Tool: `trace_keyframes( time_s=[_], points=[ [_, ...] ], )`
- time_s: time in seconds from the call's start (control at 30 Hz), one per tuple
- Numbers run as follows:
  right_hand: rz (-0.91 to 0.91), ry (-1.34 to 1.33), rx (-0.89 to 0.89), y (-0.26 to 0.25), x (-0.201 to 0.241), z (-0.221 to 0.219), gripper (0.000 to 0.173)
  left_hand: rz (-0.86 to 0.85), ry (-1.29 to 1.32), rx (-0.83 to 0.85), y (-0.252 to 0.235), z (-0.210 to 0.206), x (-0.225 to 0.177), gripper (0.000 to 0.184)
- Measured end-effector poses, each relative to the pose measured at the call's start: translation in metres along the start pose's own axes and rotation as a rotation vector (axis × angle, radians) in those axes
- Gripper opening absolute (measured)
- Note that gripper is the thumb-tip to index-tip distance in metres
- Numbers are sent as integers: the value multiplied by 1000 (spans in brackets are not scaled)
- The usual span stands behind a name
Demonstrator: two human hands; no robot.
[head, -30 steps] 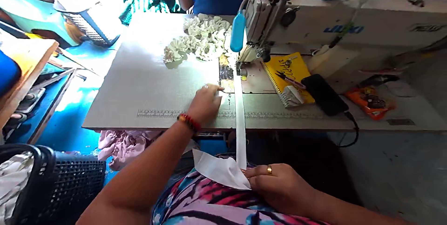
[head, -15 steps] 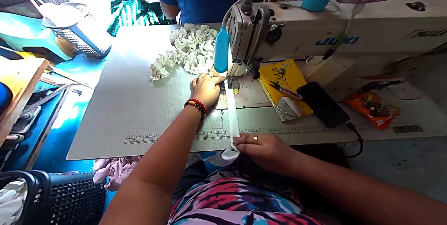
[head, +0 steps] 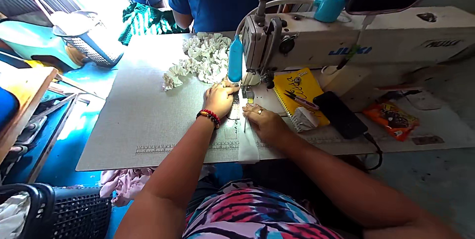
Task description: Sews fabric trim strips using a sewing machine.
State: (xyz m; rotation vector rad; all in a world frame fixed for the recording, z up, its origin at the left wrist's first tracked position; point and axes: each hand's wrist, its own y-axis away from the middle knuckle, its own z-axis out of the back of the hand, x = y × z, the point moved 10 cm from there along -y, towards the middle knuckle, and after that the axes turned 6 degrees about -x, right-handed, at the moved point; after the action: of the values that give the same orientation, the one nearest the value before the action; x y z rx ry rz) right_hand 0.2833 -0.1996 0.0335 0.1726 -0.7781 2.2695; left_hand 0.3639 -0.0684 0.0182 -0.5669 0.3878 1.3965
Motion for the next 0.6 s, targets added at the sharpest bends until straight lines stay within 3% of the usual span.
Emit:
trace_keyframes(
  time_s=[0.13,0.23,0.3,0.37,0.4,0.43,0.47,0.6],
  points=[
    [-160,-17,19,39,10,15,33,-60,345,-71,71,27,-23,27],
    [-109,-197,-62,95,42,34,27,101,960,247,179,23,-25,20],
    [-82,-372,-124,126,51,43,22,265,1148,498,239,-5,-11,16],
    [-89,-495,-154,139,50,52,21,511,983,407,262,-34,25,24],
    [-90,-514,-145,140,50,55,21,565,844,354,262,-46,37,45],
    [-85,-513,-131,140,51,56,21,565,763,341,256,-60,42,60],
    [-75,-515,-109,139,54,54,21,523,741,338,246,-72,41,63],
    [-127,-529,-12,135,55,44,24,340,703,435,226,-80,20,27]
  ],
)
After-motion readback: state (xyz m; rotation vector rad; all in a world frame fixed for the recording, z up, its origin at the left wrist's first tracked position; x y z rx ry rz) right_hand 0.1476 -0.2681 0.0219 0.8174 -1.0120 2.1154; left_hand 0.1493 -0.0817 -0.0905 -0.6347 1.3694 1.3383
